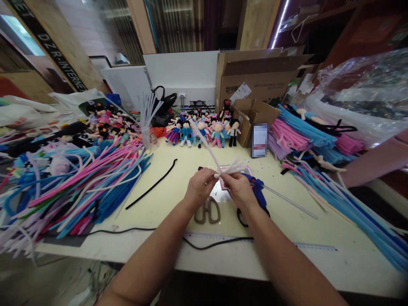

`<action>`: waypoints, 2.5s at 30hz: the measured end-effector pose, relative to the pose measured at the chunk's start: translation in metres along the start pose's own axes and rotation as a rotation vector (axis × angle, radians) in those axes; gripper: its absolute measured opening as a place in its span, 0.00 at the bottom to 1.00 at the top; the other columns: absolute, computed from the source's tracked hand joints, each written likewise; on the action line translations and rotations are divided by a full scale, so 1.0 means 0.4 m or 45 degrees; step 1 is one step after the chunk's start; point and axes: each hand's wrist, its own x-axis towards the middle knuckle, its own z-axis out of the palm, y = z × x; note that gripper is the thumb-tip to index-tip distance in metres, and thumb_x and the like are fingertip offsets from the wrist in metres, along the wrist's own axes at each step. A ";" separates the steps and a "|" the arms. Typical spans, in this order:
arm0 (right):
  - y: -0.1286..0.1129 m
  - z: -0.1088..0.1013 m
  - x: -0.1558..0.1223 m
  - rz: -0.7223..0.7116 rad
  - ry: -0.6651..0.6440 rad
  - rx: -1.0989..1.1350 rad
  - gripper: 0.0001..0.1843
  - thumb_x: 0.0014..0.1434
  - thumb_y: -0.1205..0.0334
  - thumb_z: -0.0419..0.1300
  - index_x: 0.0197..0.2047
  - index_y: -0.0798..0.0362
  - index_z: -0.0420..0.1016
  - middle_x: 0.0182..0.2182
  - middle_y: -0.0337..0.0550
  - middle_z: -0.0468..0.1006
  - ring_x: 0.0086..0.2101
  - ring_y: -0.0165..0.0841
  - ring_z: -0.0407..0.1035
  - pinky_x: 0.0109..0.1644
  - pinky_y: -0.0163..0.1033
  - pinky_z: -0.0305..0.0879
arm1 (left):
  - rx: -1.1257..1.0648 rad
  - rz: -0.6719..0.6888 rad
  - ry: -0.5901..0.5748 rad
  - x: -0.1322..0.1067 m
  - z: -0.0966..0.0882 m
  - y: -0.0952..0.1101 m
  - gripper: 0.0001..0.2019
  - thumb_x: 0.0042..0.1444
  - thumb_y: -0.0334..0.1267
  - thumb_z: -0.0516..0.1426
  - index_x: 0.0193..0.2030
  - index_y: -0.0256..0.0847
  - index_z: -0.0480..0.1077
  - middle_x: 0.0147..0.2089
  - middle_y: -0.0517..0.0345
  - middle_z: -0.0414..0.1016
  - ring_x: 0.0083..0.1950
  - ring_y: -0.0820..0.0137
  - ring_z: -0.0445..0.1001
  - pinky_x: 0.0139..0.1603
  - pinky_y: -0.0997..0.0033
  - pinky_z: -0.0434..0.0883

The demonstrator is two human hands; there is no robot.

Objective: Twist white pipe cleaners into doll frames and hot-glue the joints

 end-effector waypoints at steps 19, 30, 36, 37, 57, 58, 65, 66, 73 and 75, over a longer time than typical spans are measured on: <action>-0.008 0.008 -0.004 0.026 -0.067 0.135 0.14 0.44 0.53 0.67 0.22 0.55 0.72 0.18 0.35 0.66 0.20 0.25 0.56 0.24 0.34 0.52 | 0.668 0.372 0.119 -0.007 0.013 -0.017 0.10 0.61 0.35 0.49 0.41 0.41 0.71 0.35 0.52 0.72 0.39 0.68 0.67 0.39 0.67 0.61; -0.005 0.017 -0.006 0.011 -0.076 0.186 0.14 0.46 0.53 0.65 0.22 0.54 0.70 0.19 0.35 0.67 0.20 0.24 0.55 0.25 0.34 0.52 | 0.465 0.267 0.124 -0.008 0.020 -0.007 0.07 0.57 0.32 0.51 0.39 0.41 0.70 0.36 0.54 0.73 0.40 0.67 0.68 0.42 0.66 0.62; -0.028 0.017 -0.008 0.031 0.002 0.236 0.13 0.42 0.53 0.67 0.25 0.54 0.74 0.20 0.37 0.72 0.21 0.27 0.61 0.25 0.35 0.57 | -0.559 -0.426 0.059 0.005 0.010 0.004 0.08 0.51 0.37 0.56 0.38 0.39 0.64 0.33 0.58 0.72 0.34 0.72 0.70 0.35 0.71 0.65; -0.031 0.018 -0.009 0.029 -0.003 0.243 0.13 0.42 0.53 0.67 0.26 0.54 0.74 0.21 0.38 0.72 0.22 0.28 0.62 0.26 0.35 0.58 | -0.707 -0.562 0.040 0.007 0.009 0.006 0.09 0.52 0.41 0.55 0.36 0.39 0.64 0.31 0.58 0.72 0.32 0.72 0.70 0.33 0.72 0.65; -0.005 0.026 -0.017 -0.052 -0.066 0.253 0.10 0.48 0.56 0.65 0.26 0.53 0.70 0.20 0.34 0.71 0.21 0.26 0.61 0.27 0.34 0.58 | -1.302 -0.903 -0.152 0.011 0.024 0.017 0.13 0.43 0.41 0.63 0.29 0.35 0.66 0.21 0.63 0.69 0.20 0.81 0.62 0.22 0.79 0.57; -0.006 0.027 -0.017 -0.049 -0.068 0.256 0.11 0.47 0.56 0.65 0.26 0.53 0.70 0.20 0.34 0.71 0.21 0.26 0.62 0.27 0.34 0.58 | -1.282 -0.888 -0.143 0.010 0.024 0.015 0.12 0.43 0.41 0.62 0.29 0.35 0.66 0.21 0.63 0.69 0.20 0.81 0.63 0.22 0.79 0.57; -0.008 0.021 -0.017 -0.095 -0.051 0.180 0.12 0.47 0.55 0.65 0.25 0.55 0.69 0.20 0.34 0.70 0.21 0.25 0.61 0.26 0.33 0.56 | -1.136 -0.717 -0.134 0.009 0.020 0.010 0.10 0.47 0.40 0.60 0.30 0.35 0.66 0.20 0.64 0.67 0.21 0.80 0.63 0.22 0.79 0.58; -0.008 0.020 -0.016 -0.114 -0.048 0.162 0.12 0.47 0.55 0.65 0.25 0.55 0.69 0.20 0.34 0.69 0.21 0.25 0.60 0.26 0.32 0.55 | -1.109 -0.703 -0.134 0.009 0.018 0.014 0.10 0.47 0.40 0.60 0.31 0.36 0.66 0.21 0.64 0.67 0.21 0.79 0.63 0.22 0.79 0.59; -0.026 0.026 -0.019 -0.163 -0.021 0.096 0.12 0.48 0.55 0.63 0.27 0.56 0.72 0.22 0.35 0.70 0.22 0.25 0.60 0.27 0.33 0.56 | -0.905 -0.624 -0.073 0.013 0.014 0.030 0.11 0.46 0.40 0.61 0.32 0.37 0.68 0.22 0.63 0.68 0.24 0.76 0.66 0.23 0.78 0.62; -0.029 0.028 -0.020 -0.166 -0.008 0.090 0.12 0.48 0.55 0.63 0.26 0.56 0.72 0.22 0.35 0.70 0.22 0.25 0.60 0.28 0.33 0.57 | -0.858 -0.609 -0.062 0.013 0.018 0.029 0.11 0.46 0.40 0.61 0.33 0.37 0.68 0.23 0.62 0.68 0.26 0.75 0.67 0.24 0.77 0.63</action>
